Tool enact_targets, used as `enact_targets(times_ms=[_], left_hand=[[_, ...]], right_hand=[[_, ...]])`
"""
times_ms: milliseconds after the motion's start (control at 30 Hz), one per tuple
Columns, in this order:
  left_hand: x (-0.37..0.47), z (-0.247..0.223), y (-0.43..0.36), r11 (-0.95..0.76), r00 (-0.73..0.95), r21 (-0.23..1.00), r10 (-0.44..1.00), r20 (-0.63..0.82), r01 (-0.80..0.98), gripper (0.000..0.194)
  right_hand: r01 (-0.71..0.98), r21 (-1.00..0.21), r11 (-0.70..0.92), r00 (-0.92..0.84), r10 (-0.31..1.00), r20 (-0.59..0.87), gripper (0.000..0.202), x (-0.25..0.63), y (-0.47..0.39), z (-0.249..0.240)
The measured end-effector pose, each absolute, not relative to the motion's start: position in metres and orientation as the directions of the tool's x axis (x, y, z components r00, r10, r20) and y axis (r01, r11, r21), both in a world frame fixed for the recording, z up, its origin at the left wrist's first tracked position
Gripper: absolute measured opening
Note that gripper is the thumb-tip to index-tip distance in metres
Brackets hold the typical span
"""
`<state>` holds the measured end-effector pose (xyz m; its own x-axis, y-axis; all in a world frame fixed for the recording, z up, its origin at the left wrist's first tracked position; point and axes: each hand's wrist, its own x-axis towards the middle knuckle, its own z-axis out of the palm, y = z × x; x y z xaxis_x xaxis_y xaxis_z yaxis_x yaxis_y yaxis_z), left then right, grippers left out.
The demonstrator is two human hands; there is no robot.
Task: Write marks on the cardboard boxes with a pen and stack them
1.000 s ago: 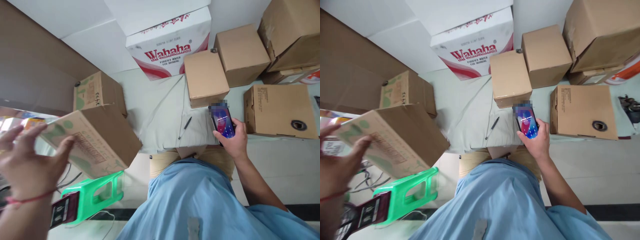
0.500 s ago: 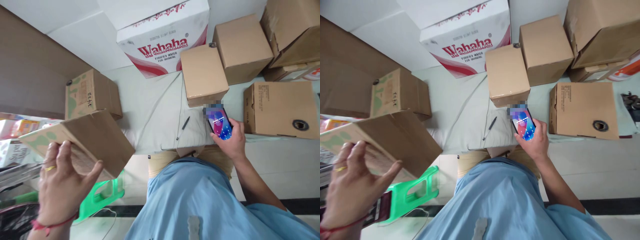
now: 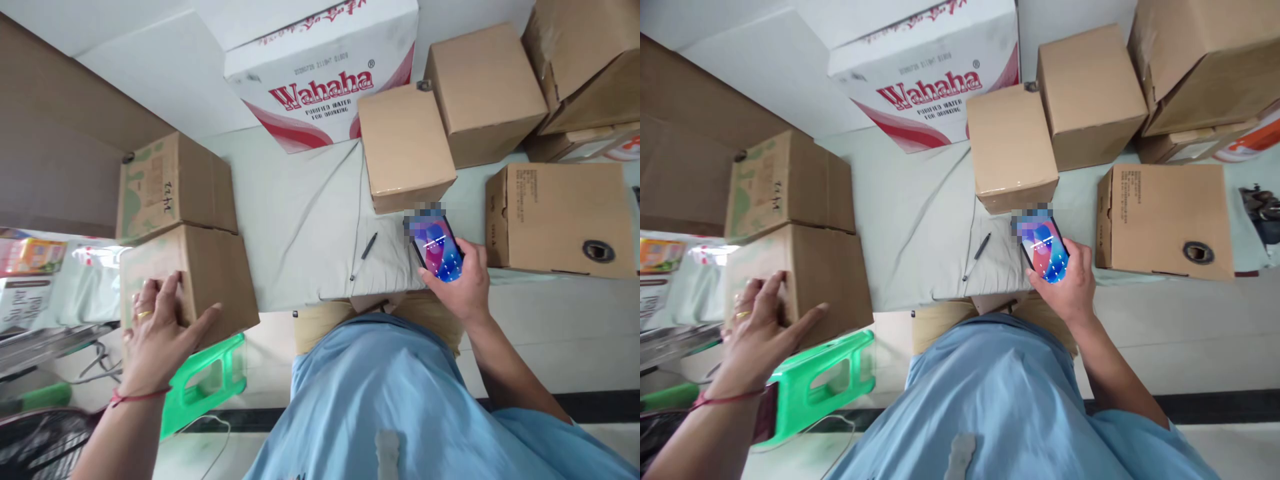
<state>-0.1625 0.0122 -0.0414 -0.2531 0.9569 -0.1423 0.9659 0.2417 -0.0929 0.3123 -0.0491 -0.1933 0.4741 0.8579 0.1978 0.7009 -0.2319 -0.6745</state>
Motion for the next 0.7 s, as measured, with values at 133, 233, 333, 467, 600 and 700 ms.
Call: enact_targets(times_ms=[133, 233, 333, 467, 600, 700], left_hand=[[-0.168, -0.041, 0.022, 0.264, -0.264, -0.004, 0.96, -0.095, 0.964, 0.104], [-0.183, -0.042, 0.028, 0.16, -0.159, 0.017, 0.986, -0.043, 0.987, 0.107], [-0.193, -0.042, 0.028, 0.134, -0.134, -0.019, 0.991, -0.02, 0.991, 0.102], [-0.177, -0.043, 0.016, 0.073, -0.07, -0.013, 0.987, 0.147, 0.997, 0.083], [-0.126, -0.061, 0.013, -0.282, 0.166, 0.189, 0.868, 0.468, 0.941, 0.069], [-0.07, -0.087, 0.031, -0.409, 0.186, 0.449, 0.868, 0.46, 0.795, 0.051]], right_hand=[[0.714, -0.64, -0.283, 0.482, 0.862, 0.156, 0.085, 0.308, -0.049, -0.189], [0.745, -0.557, -0.366, 0.489, 0.869, 0.083, 0.086, 0.304, -0.049, -0.183], [0.798, -0.453, -0.397, 0.457, 0.889, 0.027, 0.085, 0.3, -0.049, -0.179], [0.873, -0.358, -0.332, 0.371, 0.928, 0.042, 0.081, 0.295, -0.052, -0.176], [0.911, -0.371, -0.18, 0.243, 0.961, 0.131, 0.075, 0.299, -0.049, -0.165], [0.863, -0.497, -0.087, 0.27, 0.912, 0.309, 0.072, 0.312, -0.027, -0.156]])
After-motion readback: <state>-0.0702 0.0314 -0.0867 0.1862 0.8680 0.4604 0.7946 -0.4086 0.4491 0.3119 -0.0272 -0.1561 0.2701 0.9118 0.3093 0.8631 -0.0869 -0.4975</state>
